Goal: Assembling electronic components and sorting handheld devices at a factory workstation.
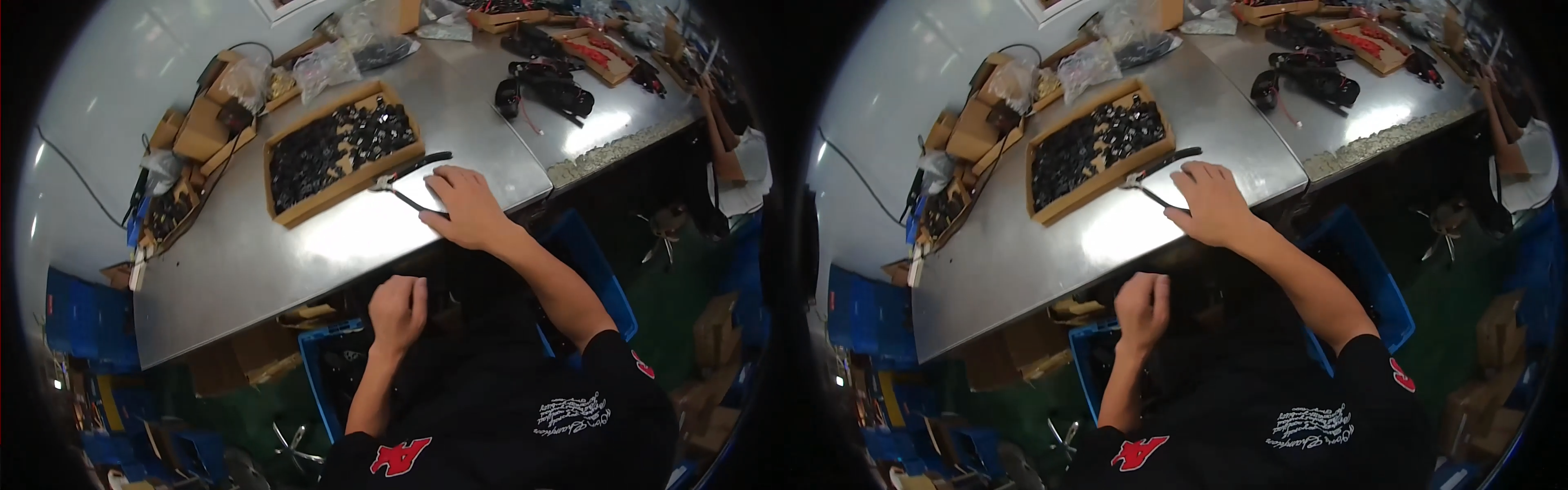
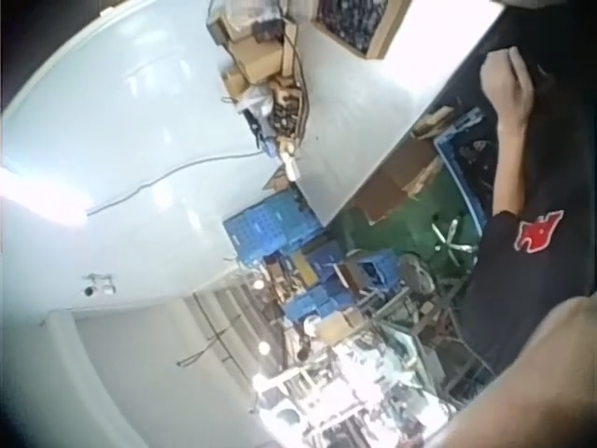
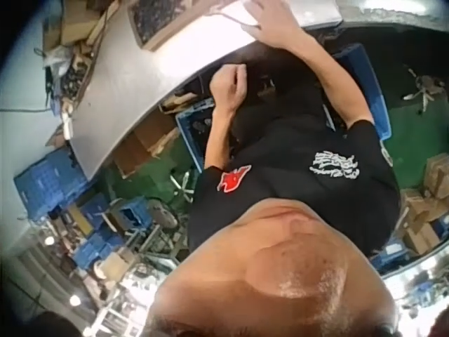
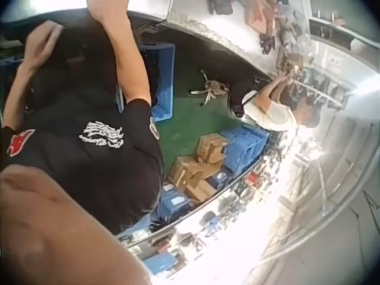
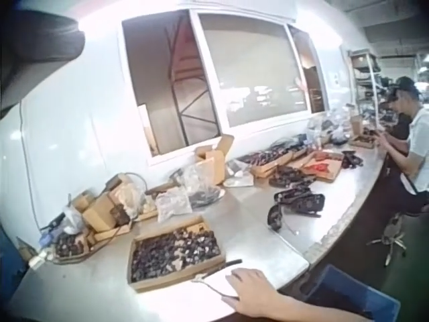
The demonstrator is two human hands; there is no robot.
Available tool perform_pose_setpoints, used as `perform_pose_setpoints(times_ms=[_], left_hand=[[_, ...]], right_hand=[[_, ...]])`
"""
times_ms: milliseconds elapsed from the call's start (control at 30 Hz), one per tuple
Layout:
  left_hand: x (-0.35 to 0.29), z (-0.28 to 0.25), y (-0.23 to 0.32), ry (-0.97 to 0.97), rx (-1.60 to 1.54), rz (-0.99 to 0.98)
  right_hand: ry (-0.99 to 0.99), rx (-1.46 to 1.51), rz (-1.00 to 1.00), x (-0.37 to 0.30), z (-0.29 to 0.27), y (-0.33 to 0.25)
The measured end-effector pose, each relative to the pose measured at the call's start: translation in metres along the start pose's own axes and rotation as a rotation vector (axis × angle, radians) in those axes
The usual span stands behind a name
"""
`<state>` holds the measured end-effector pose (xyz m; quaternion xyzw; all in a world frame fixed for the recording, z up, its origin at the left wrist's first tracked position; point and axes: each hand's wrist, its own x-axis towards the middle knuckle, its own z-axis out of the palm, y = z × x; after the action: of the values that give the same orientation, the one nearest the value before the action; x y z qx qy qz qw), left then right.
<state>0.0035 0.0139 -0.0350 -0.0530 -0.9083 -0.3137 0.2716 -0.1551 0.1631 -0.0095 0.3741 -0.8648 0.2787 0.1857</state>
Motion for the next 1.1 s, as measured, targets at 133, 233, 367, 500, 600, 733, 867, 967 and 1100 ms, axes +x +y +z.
perform_pose_setpoints(times_ms=[133, 233, 367, 500, 600, 733, 867, 967, 1100], left_hand=[[0.057, -0.013, -0.017, 0.095, 0.204, 0.049], [0.089, -0.001, -0.025, -0.057, 0.242, -0.007], [0.089, 0.012, -0.025, 0.018, 0.279, -0.002], [0.081, 0.004, -0.027, 0.065, 0.038, -0.029], [0.078, -0.004, -0.008, 0.022, -0.218, -0.190], [0.093, -0.003, 0.021, -0.082, -0.470, -0.138], [0.109, 0.006, 0.047, -0.011, -0.811, -0.393], [0.107, -0.003, 0.031, -0.076, -0.933, -0.594], [0.111, -0.010, 0.011, -0.152, -1.245, -0.776]], right_hand=[[0.122, 0.239, 0.207, 0.035, -0.032, 0.051], [0.380, -0.204, 0.504, 0.065, -0.058, 0.127], [0.032, -0.138, 0.832, 0.075, -0.055, 0.175], [0.125, 0.725, 0.990, 0.070, -0.077, 0.170], [0.316, 0.939, 0.907, 0.054, -0.076, 0.124], [0.177, 0.901, 0.671, 0.019, -0.071, 0.038], [0.058, 1.090, 0.585, -0.012, -0.048, -0.017], [-0.148, 1.171, 0.596, -0.019, -0.049, -0.019], [-0.195, 1.401, 0.702, -0.016, -0.054, -0.014]])
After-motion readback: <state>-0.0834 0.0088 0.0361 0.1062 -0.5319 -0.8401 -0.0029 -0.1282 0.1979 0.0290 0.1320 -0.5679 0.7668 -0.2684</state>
